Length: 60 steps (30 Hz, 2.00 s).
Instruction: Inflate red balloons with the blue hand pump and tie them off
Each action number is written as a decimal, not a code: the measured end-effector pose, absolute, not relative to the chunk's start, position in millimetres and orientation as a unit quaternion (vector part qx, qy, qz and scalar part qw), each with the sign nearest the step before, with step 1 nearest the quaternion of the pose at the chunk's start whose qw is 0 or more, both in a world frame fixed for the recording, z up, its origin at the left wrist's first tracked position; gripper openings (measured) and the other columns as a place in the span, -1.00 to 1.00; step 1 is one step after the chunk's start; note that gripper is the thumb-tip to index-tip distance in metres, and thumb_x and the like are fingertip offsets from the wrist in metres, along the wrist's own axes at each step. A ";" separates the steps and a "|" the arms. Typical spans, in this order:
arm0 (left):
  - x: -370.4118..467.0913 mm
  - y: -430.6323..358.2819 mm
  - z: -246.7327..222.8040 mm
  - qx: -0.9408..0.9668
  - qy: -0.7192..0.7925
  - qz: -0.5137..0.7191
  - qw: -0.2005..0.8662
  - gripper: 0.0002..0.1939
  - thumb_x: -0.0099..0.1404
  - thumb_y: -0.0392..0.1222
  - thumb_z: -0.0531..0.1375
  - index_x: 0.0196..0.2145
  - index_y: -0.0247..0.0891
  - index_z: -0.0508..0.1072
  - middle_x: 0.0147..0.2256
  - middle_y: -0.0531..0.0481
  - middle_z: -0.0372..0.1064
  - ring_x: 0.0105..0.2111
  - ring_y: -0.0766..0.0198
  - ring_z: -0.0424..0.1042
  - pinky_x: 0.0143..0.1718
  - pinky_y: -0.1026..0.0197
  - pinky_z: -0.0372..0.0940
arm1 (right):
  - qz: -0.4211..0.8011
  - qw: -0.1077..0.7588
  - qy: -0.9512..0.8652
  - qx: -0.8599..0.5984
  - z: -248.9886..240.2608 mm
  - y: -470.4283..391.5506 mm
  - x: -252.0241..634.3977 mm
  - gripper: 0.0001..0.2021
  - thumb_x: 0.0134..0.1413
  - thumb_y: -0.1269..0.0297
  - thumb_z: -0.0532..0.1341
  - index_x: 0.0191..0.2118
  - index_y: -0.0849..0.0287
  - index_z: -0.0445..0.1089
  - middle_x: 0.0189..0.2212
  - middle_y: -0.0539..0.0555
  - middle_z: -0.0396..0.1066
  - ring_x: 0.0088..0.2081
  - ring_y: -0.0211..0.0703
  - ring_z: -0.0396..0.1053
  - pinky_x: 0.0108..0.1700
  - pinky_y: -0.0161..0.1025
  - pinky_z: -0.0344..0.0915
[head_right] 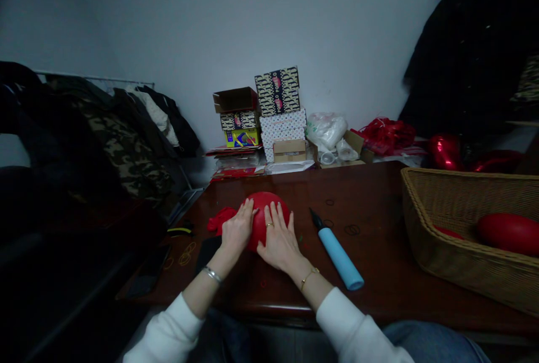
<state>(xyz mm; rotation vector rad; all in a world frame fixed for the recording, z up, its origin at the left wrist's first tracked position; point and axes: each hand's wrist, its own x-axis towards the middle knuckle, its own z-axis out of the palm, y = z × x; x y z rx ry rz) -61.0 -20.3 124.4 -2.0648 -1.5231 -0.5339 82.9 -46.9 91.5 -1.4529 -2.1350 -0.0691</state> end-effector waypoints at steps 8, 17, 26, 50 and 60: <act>-48.3 -39.3 136.4 -0.757 -0.596 -0.152 0.218 -0.53 0.41 -0.11 -0.12 0.15 -0.35 0.27 0.08 -0.30 0.28 -0.08 0.07 0.45 -0.25 0.13 0.42 | -0.058 0.310 -0.733 -0.603 96.0 -36.3 68.6 -0.04 -0.07 -0.10 0.12 0.31 0.40 -0.28 0.32 0.32 -0.36 0.32 0.19 -0.44 0.17 0.40 -0.43; -66.2 -29.7 142.7 -0.837 -0.450 -0.182 0.252 -0.54 0.37 -0.13 -0.02 0.19 -0.27 0.21 0.17 -0.16 0.17 0.22 0.08 0.05 0.16 -0.03 0.12 | -0.047 0.326 -0.758 -0.562 102.7 -36.3 79.9 -0.09 -0.09 -0.06 0.20 0.29 0.31 -0.15 0.30 0.27 -0.16 0.32 0.14 -0.32 0.20 0.37 -0.44; -71.2 -11.1 141.9 -0.887 -0.398 -0.157 0.172 -0.53 0.39 -0.12 -0.06 0.23 -0.22 0.13 0.21 -0.15 0.08 0.24 0.21 0.01 0.21 -0.06 0.00 | -0.002 0.308 -0.796 -0.521 101.0 -25.6 95.1 0.09 -0.14 -0.10 0.23 0.32 0.27 -0.46 0.30 0.32 -0.19 0.32 0.13 -0.36 0.18 0.42 -0.40; -65.4 14.9 128.7 -0.866 -0.435 -0.169 0.179 -0.56 0.40 -0.14 -0.06 0.18 -0.24 0.20 0.18 -0.16 0.15 0.21 0.16 0.09 0.18 -0.02 0.07 | -0.144 0.267 -0.772 -0.558 19.1 -38.9 196.9 -0.67 0.15 0.25 0.05 -0.07 0.27 0.42 0.10 0.26 0.28 0.26 0.12 -0.04 0.25 0.22 -0.20; -67.2 8.2 128.5 -0.865 -0.436 -0.163 0.186 -0.57 0.40 -0.19 -0.06 0.18 -0.26 0.20 0.17 -0.16 0.16 0.20 0.18 0.12 0.19 -0.02 0.07 | -0.109 0.267 -0.795 -0.534 5.5 -41.9 173.3 -0.74 0.12 0.33 0.10 -0.13 0.21 0.46 0.08 0.24 0.31 0.25 0.08 -0.02 0.25 0.22 -0.24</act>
